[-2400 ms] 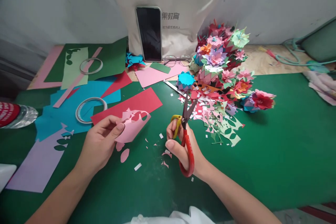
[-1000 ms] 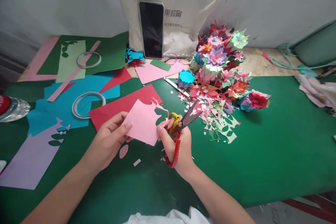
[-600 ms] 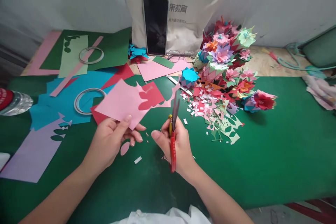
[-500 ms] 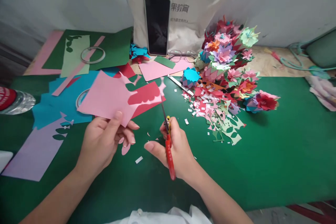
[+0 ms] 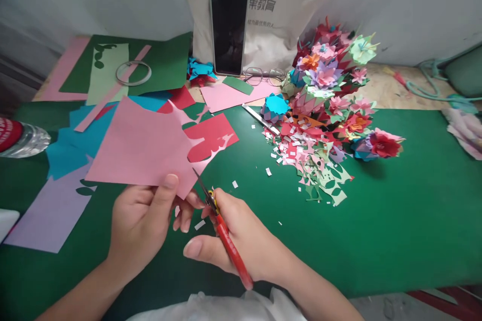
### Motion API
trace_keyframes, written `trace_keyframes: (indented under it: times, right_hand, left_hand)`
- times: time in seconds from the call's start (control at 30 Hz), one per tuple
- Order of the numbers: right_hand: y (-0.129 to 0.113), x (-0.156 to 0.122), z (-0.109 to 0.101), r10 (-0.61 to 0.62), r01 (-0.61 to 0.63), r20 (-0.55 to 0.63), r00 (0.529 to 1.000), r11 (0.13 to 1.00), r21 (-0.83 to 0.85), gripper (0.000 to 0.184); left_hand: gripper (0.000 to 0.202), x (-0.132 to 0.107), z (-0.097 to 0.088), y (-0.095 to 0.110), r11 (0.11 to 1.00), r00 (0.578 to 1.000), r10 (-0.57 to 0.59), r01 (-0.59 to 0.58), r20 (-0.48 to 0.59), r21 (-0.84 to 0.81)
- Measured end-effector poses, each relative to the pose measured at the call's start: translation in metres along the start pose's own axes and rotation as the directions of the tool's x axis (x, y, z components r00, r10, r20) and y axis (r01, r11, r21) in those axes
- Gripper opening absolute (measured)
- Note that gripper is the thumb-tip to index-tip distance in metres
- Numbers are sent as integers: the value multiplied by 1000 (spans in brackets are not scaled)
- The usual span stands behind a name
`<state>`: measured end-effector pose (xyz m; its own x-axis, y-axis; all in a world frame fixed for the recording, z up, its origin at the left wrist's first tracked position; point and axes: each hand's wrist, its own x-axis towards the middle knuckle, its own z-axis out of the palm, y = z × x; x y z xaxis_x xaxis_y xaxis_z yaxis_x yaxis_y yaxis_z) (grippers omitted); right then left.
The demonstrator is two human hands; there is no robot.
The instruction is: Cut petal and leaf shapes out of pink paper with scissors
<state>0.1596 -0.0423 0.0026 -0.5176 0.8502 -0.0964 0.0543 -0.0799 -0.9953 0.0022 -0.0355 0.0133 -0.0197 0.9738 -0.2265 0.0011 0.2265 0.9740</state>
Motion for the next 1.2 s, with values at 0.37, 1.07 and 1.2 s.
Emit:
trace_keyframes:
  times: [0.37, 1.07, 1.2]
  right_hand:
    - [2, 0, 4, 23, -28, 48, 999, 992, 119, 47]
    - [16, -2, 13, 10, -10, 4, 1000, 991, 131, 48]
    - [17, -1, 13, 41, -41, 2, 999, 984, 174, 53]
  left_hand:
    - [30, 0, 4, 5, 1000, 999, -17, 17, 38, -4]
    - [36, -3, 3, -1, 999, 998, 19, -22, 58, 41]
    - [35, -3, 2, -1, 995, 997, 34, -41, 71, 88]
